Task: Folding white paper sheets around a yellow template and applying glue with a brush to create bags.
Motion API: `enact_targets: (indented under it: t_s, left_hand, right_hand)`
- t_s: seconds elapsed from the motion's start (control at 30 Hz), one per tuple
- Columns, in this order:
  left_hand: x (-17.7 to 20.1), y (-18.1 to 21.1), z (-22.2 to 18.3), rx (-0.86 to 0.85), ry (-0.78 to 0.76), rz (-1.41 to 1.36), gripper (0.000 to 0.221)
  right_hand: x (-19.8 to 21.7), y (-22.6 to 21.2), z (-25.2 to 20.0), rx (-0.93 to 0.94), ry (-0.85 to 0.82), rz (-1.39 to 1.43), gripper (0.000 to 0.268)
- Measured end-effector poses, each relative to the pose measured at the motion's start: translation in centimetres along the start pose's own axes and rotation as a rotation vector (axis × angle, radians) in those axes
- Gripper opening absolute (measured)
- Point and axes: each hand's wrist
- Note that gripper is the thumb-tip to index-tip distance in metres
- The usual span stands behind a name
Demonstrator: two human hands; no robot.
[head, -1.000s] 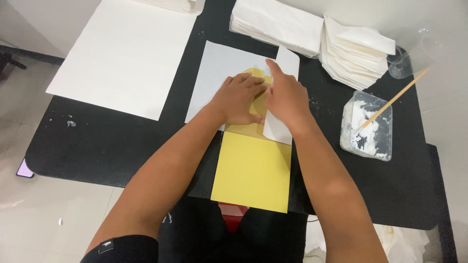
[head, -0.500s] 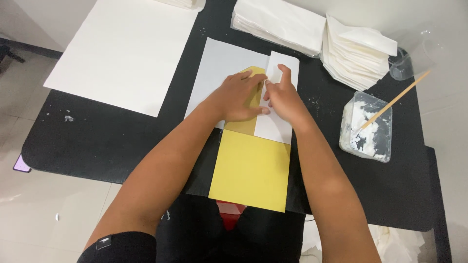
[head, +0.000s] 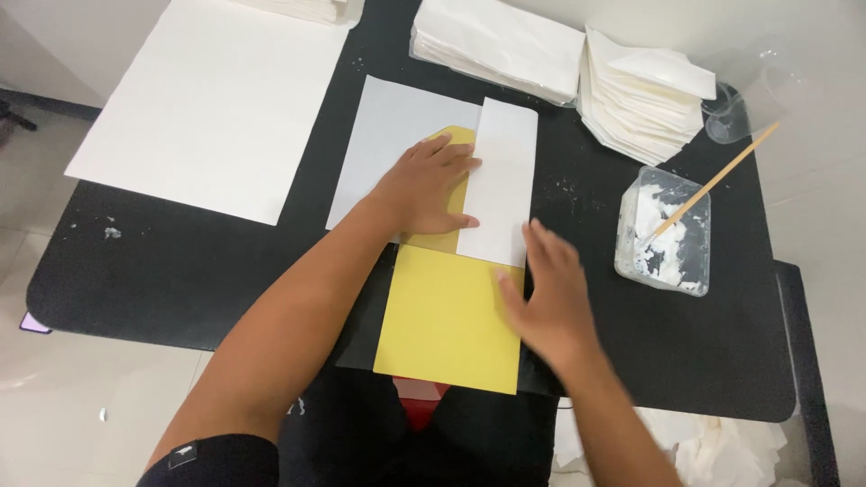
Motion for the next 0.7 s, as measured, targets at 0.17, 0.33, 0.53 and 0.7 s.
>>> enact_targets:
  t_s: [0.17, 0.33, 0.53, 0.7]
  left_hand:
    - [-0.2, 0.2, 0.2, -0.011, -0.025, 0.013, 0.091]
    - [0.1, 0.1, 0.1, -0.005, 0.005, 0.012, 0.092]
    - [1.2, 3.3, 0.2, -0.067, 0.029, 0.251, 0.085]
    - [-3.1, 6.1, 4.5, -0.244, -0.011, 0.198, 0.074]
  right_hand:
    - [-2.7, 1.0, -3.0, 0.033, 0.101, -0.046, 0.064]
    - [-2.5, 0.5, -3.0, 0.001, 0.055, -0.076, 0.058]
    - [-2.1, 0.5, -2.9, 0.005, 0.079, -0.063, 0.057]
    - [-1.7, 0.2, -2.5, 0.001, 0.053, -0.069, 0.06]
Point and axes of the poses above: each hand's wrist, its own z-axis towards the middle knuckle, its own x-axis out of the back of the hand, y = z × x, and after that the axes turned 7 degrees about y, right-handed
